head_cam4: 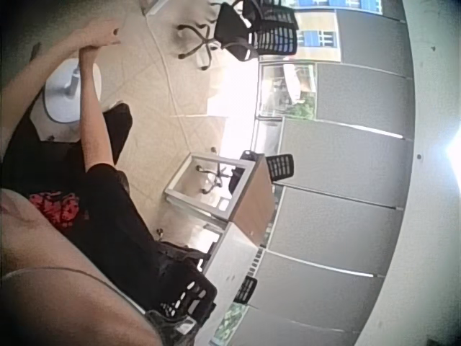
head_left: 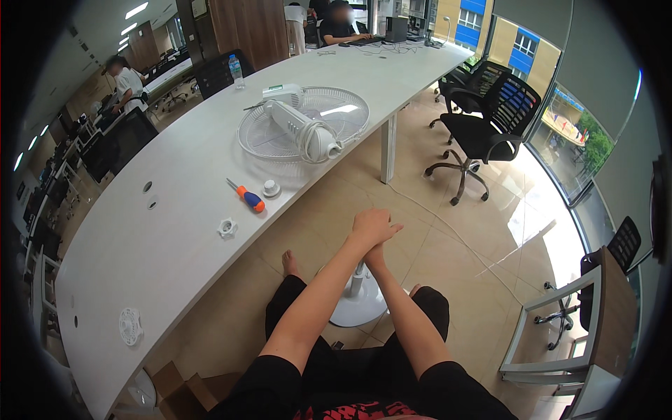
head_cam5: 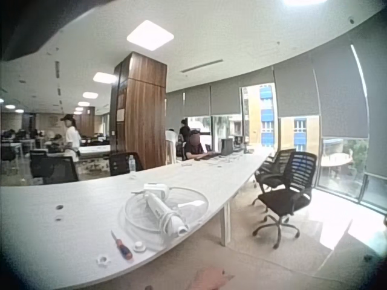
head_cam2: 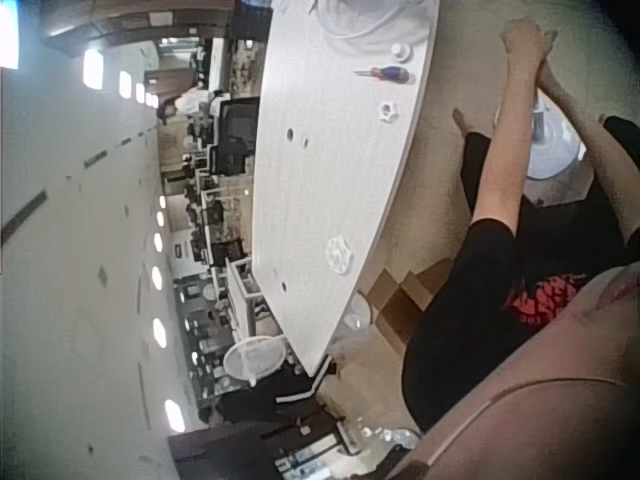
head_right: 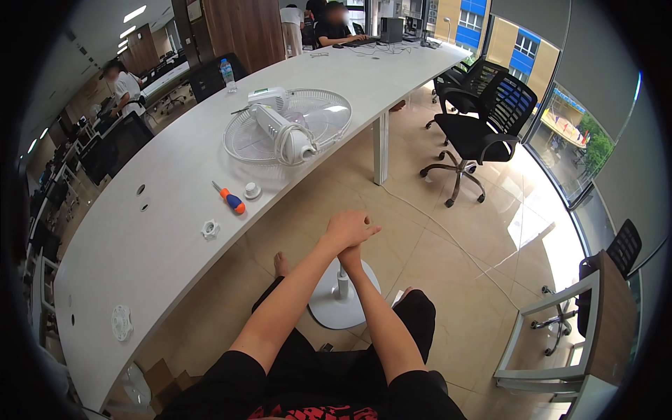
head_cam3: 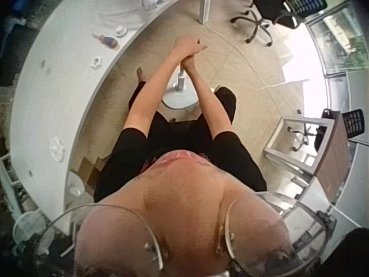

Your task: The recorder is assembling a pedestal fan by attaching the main pole to the base and then installing the motor housing unit.

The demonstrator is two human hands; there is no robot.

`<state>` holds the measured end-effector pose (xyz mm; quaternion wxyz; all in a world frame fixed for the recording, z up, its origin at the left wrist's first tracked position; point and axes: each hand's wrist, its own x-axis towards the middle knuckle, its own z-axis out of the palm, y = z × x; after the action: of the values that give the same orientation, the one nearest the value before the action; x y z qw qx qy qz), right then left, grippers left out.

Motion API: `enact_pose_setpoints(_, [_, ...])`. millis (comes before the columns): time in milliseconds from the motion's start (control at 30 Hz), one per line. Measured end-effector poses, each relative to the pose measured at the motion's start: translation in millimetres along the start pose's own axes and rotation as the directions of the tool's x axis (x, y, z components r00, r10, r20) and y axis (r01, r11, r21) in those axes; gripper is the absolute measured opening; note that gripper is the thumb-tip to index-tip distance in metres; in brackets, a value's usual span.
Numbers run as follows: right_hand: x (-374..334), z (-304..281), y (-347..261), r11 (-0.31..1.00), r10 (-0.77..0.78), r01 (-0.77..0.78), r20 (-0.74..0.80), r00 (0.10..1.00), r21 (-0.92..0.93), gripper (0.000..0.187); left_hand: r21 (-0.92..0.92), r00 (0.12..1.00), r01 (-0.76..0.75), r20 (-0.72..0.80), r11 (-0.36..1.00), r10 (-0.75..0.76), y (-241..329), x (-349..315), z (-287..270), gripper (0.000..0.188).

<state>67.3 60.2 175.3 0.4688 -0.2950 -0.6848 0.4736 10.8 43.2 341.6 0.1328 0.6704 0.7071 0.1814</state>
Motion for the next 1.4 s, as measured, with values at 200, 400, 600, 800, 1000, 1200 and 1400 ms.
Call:
enact_pose_setpoints(200, [-45, 16, 36, 0.995, -0.032, 0.028, -0.04, 0.999, -0.096, 0.06, 0.088, 0.99, 0.024, 0.139, 0.996, -0.036, -29, -29, 51, 0.051])
enact_pose_setpoints(400, [-68, 19, 94, 0.99, 0.095, -0.089, 0.055, 0.994, -0.108, 0.056, 0.03, 0.997, 0.029, 0.07, 0.999, -0.031, -61, -29, 117, 0.046])
enact_pose_setpoints(600, [-83, 26, 140, 0.985, 0.161, -0.155, 0.09, 0.983, -0.075, 0.054, 0.005, 0.993, 0.064, 0.1, 0.998, -0.064, -85, -26, 165, 0.044])
enact_pose_setpoints(800, [-96, 26, 183, 0.982, 0.187, -0.184, 0.204, 0.961, -0.029, 0.053, 0.015, 0.978, 0.149, 0.148, 0.989, -0.15, -94, -26, 187, 0.043])
enact_pose_setpoints(1000, [-103, 26, 187, 0.971, 0.238, -0.238, 0.084, 0.968, -0.02, 0.049, -0.04, 0.972, 0.149, 0.189, 0.988, -0.139, -102, -28, 202, 0.044])
enact_pose_setpoints(1200, [-100, 4, 168, 0.934, 0.249, -0.17, 0.232, 0.94, -0.313, 0.054, -0.106, 0.971, 0.193, 0.164, 0.976, -0.174, -112, -28, 223, 0.041])
enact_pose_setpoints(1400, [-112, -28, 150, 0.937, 0.188, -0.103, 0.235, 0.954, -0.332, 0.053, -0.069, 0.971, 0.183, 0.169, 0.981, -0.169, -121, -28, 240, 0.038])
